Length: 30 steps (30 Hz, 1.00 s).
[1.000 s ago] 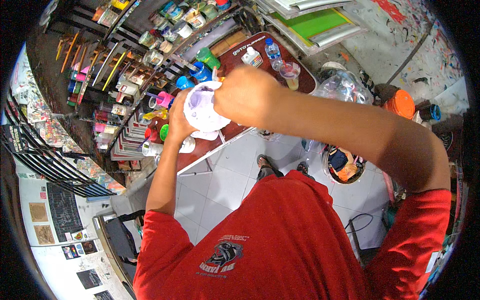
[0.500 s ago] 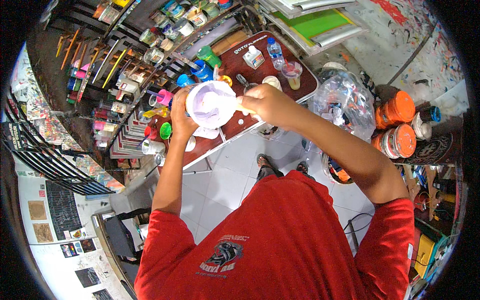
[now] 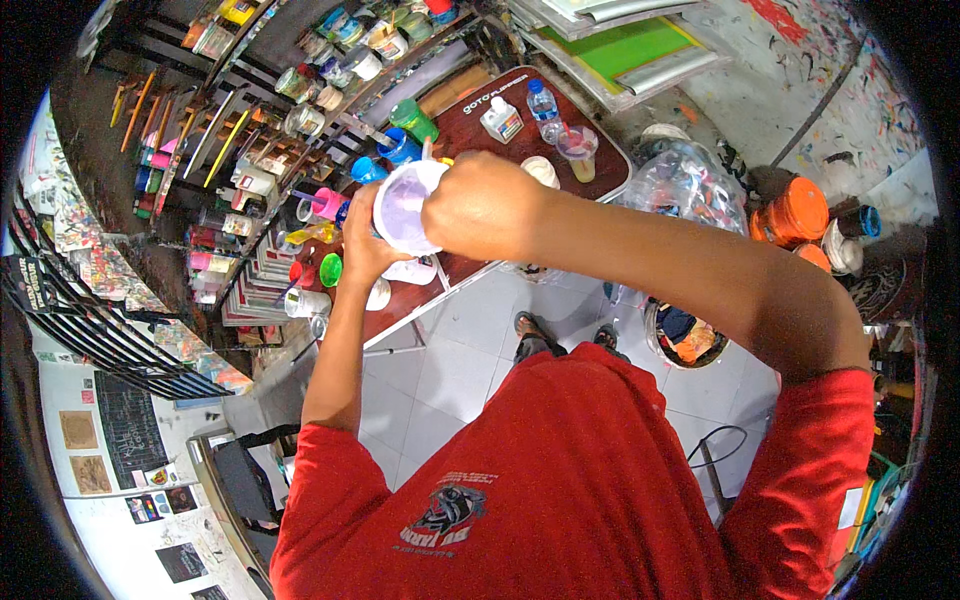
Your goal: The person walks through a cluttered screen printing shop, picks up a plastic bag, and places it on a table. They then pick up a white plastic cup containing a purple liquid and stir it with a white stick. The person adds a clear liquid from a bottle into the cup and continues stirring the mixture.
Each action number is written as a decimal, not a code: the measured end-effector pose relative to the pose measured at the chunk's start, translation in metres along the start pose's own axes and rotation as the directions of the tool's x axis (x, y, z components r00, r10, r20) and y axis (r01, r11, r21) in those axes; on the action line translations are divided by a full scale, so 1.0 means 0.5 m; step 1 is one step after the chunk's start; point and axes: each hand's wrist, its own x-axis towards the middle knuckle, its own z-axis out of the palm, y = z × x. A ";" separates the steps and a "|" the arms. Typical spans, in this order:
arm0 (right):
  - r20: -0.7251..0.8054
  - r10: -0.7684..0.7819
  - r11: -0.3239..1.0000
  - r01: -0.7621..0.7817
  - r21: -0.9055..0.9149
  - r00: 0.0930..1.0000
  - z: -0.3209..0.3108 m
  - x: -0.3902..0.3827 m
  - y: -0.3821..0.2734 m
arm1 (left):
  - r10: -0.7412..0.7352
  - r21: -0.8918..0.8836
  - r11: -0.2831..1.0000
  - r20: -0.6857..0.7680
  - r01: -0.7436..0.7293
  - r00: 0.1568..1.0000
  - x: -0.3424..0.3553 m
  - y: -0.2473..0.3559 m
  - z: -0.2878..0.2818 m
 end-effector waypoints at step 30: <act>0.373 0.172 0.984 -0.139 -0.115 0.912 -0.130 0.029 0.057 | -0.197 -0.289 0.915 0.291 0.282 0.936 0.043 0.064 -0.056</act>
